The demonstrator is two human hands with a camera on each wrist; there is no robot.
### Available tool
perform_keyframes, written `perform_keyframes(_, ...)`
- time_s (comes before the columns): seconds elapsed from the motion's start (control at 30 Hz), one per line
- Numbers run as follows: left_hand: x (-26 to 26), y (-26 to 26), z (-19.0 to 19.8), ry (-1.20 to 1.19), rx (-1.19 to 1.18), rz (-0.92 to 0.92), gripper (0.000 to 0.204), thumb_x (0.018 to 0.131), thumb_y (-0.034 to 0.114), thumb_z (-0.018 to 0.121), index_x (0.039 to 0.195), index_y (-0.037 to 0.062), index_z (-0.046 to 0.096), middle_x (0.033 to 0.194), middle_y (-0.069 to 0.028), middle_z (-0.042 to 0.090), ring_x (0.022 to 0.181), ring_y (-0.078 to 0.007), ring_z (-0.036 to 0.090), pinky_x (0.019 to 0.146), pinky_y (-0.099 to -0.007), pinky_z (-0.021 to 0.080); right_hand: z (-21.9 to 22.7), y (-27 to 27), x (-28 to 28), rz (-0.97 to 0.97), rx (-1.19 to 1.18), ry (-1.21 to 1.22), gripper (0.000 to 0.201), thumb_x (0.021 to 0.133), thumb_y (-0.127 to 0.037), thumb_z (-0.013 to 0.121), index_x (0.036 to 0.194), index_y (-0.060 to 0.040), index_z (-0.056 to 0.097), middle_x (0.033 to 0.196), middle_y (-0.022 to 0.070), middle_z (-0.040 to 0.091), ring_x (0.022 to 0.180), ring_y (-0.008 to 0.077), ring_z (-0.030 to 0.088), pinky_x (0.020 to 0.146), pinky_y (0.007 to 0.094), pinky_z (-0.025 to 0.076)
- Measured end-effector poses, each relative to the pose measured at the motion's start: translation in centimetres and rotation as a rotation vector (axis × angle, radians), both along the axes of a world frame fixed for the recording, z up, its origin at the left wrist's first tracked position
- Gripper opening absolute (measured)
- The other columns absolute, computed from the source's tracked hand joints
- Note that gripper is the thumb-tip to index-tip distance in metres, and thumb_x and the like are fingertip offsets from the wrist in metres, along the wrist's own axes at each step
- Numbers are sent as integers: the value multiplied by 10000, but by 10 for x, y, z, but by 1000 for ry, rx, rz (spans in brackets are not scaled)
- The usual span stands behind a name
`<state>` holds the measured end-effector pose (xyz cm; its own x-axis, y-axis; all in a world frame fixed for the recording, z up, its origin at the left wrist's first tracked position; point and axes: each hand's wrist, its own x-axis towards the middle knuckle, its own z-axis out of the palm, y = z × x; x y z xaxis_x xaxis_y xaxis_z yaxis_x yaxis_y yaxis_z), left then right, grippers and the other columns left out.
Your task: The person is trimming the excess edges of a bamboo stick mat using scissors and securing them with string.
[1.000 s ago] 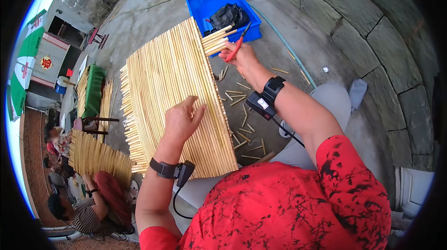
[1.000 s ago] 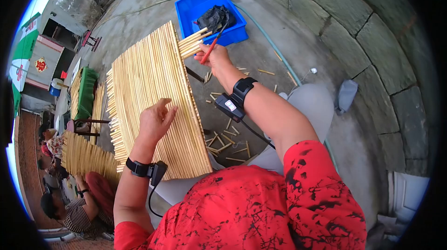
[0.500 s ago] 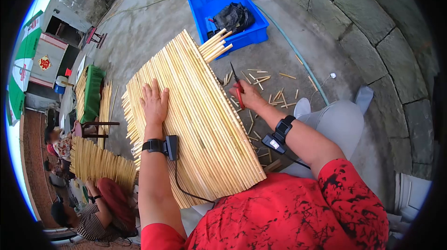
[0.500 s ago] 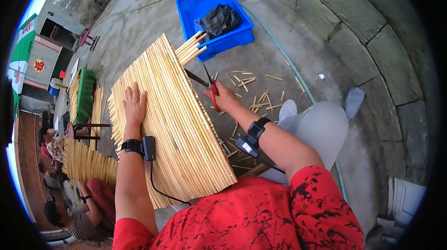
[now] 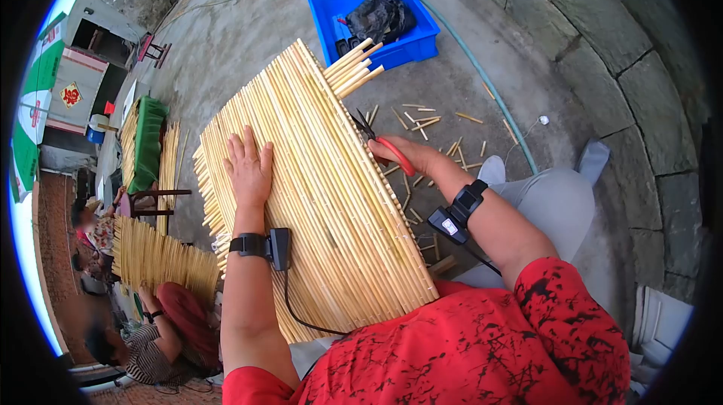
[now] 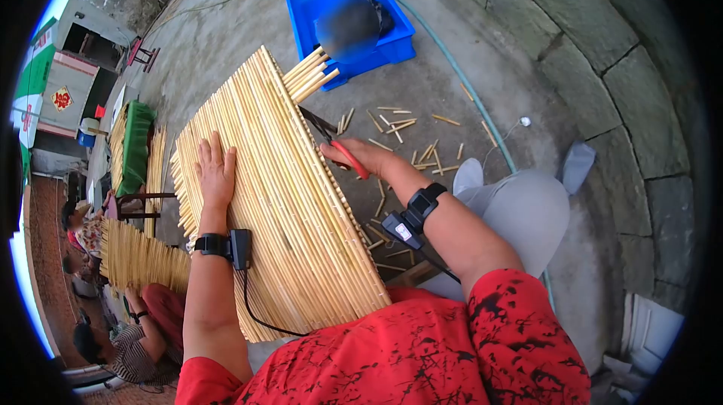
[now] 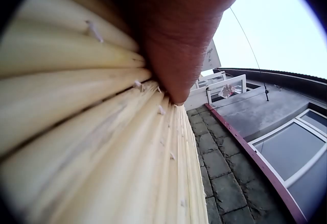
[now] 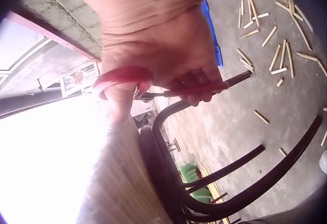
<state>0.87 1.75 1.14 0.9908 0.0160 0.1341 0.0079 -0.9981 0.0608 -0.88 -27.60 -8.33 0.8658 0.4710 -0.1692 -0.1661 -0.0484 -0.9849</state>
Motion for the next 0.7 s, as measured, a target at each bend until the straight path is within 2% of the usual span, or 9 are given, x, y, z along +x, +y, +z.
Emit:
perform_keyframes(0.07,-2,-2,0,-6,-10,5,658,895,518,316,1400,109,216,1428,-225,181,1346,-333,115,1072,-485,72,7,1,2,48,23,31,568,828,-627,416,764,-75,528,641,-5,416,601,118,375,559,250,309)
perform_keyframes(0.2,-1,0,-3,-28,-4,9,636,896,503,335,1401,135,217,1427,-218,189,1346,-329,120,1068,-487,82,30,-4,9,36,83,129,601,782,-691,426,697,-100,491,626,-22,376,574,105,325,529,246,267)
perform_keyframes(0.27,-1,-1,-3,-41,6,8,617,899,492,346,1404,162,216,1429,-208,191,1346,-323,123,1064,-490,91,35,-4,21,102,35,129,596,806,-671,408,718,-89,505,631,-17,395,581,109,334,549,246,285)
perform_keyframes(0.3,-3,-4,0,-39,-5,8,631,896,494,345,1397,129,229,1424,-220,197,1344,-331,128,1067,-488,88,38,-4,25,169,-12,131,593,830,-650,390,739,-78,519,636,-12,415,588,112,343,569,246,304)
perform_keyframes(0.43,-4,-5,1,-54,-7,6,642,891,494,350,1383,93,259,1413,-235,213,1339,-342,141,1068,-489,93,62,6,31,131,-91,109,598,820,-662,394,734,-84,523,624,-10,421,580,107,352,559,242,308)
perform_keyframes(0.5,-3,-4,-1,-68,-10,9,641,888,494,357,1380,94,265,1408,-238,225,1335,-348,153,1066,-493,103,66,13,31,86,-28,84,594,815,-665,400,742,-91,533,633,-15,433,589,97,366,559,234,310)
perform_keyframes(0.57,-3,-4,-2,-79,5,0,640,887,495,357,1378,94,266,1404,-239,233,1331,-354,161,1063,-495,110,68,17,33,73,-24,90,603,815,-657,414,822,-77,580,673,-15,484,610,87,395,564,231,321)
perform_keyframes(0.63,-4,-5,-1,-98,11,4,640,887,493,359,1376,91,268,1401,-241,238,1326,-358,174,1061,-497,118,65,19,38,63,-127,135,802,795,-680,404,1170,15,539,1154,185,547,1088,243,491,953,324,326)
perform_keyframes(0.7,-5,-7,1,-87,13,10,636,886,487,363,1375,90,271,1400,-243,238,1324,-360,181,1059,-499,126,73,20,37,75,-135,140,788,806,-661,411,1182,21,523,1141,175,556,1081,235,494,952,320,326)
